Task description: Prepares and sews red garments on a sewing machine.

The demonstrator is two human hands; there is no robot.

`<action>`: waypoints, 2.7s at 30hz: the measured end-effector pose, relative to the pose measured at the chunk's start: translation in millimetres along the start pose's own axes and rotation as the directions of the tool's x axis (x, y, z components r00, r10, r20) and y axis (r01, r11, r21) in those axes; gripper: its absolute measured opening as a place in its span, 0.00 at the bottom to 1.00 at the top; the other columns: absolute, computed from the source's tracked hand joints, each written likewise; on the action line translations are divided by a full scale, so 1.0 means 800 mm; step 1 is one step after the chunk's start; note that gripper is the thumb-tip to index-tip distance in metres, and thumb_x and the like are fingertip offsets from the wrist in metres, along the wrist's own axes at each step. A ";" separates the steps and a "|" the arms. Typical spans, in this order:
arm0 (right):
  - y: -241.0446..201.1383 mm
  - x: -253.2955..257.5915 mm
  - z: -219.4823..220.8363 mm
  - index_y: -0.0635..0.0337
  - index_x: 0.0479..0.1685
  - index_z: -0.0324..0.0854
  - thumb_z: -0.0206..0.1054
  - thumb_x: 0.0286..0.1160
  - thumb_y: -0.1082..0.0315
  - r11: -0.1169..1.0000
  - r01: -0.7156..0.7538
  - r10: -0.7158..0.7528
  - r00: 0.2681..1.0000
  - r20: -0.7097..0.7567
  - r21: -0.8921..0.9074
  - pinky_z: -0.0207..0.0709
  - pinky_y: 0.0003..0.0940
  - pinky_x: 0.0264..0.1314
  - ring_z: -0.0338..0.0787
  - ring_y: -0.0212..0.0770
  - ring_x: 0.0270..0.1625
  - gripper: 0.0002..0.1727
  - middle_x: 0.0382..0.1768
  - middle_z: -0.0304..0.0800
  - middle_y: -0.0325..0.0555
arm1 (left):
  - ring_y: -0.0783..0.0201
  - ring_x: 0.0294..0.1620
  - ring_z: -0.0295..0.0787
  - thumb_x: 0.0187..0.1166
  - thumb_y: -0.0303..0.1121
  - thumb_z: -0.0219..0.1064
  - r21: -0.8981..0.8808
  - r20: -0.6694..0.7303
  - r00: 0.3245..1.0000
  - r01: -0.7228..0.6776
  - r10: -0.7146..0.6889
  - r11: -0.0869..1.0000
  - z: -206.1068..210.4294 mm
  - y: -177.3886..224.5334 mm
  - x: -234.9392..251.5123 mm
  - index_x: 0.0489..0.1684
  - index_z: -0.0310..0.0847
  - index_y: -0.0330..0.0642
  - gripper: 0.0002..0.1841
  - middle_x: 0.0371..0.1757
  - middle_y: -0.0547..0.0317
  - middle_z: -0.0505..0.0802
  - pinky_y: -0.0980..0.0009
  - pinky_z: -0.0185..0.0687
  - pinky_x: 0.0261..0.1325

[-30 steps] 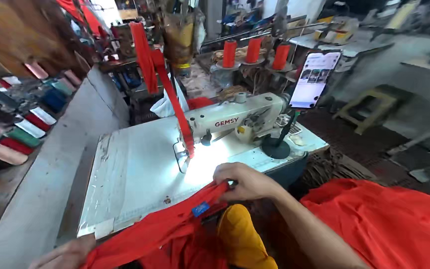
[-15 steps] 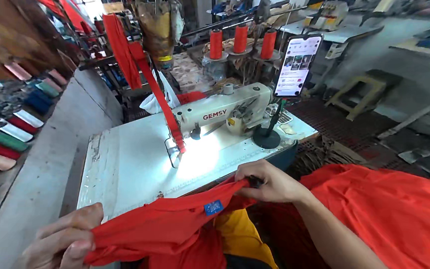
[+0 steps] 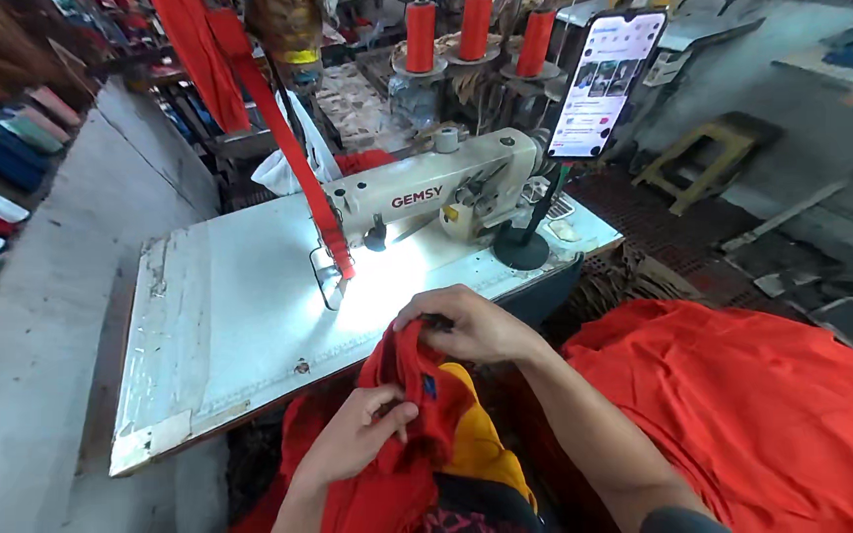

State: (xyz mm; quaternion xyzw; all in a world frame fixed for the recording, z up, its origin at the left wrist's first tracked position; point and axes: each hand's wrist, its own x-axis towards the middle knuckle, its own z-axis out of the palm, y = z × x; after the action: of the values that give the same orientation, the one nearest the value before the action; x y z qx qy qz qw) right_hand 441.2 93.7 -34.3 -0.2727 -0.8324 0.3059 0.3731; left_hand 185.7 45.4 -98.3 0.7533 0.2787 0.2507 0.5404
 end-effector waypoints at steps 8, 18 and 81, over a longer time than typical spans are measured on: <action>0.059 -0.007 0.018 0.57 0.48 0.90 0.66 0.75 0.76 0.966 -0.252 0.260 0.929 -0.264 0.066 0.87 0.26 0.45 0.91 0.27 0.39 0.10 0.39 0.94 0.37 | 0.77 0.41 0.87 0.83 0.44 0.69 -0.077 -0.125 0.990 -0.068 0.058 0.995 -0.018 -0.047 -0.050 0.35 0.88 0.41 0.14 0.36 0.66 0.91 0.75 0.86 0.48; 0.038 -0.087 0.170 0.51 0.66 0.86 0.88 0.54 0.49 0.954 -0.293 0.299 0.945 0.132 -0.062 0.89 0.54 0.58 0.90 0.52 0.64 0.36 0.72 0.83 0.55 | 0.83 0.50 0.87 0.89 0.44 0.61 -0.135 -0.522 0.843 -0.227 0.125 0.965 -0.026 -0.048 -0.080 0.56 0.84 0.56 0.10 0.49 0.78 0.91 0.82 0.84 0.54; 0.007 0.068 0.189 0.60 0.52 0.91 0.67 0.82 0.61 0.984 -0.168 0.162 0.983 -0.091 -0.062 0.84 0.23 0.35 0.87 0.25 0.32 0.13 0.35 0.93 0.39 | 0.69 0.53 0.94 0.97 0.43 0.37 -0.612 -0.753 0.173 -0.538 -0.635 0.579 -0.009 -0.050 -0.151 0.64 0.80 0.42 0.24 0.50 0.58 0.96 0.67 0.91 0.58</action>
State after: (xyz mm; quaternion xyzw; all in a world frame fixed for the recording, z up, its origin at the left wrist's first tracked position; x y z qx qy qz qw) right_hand 292.3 88.7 -94.2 -0.3663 -0.8003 0.2950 0.3719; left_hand 88.5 -22.8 -143.6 0.0440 0.4332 0.7437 0.5073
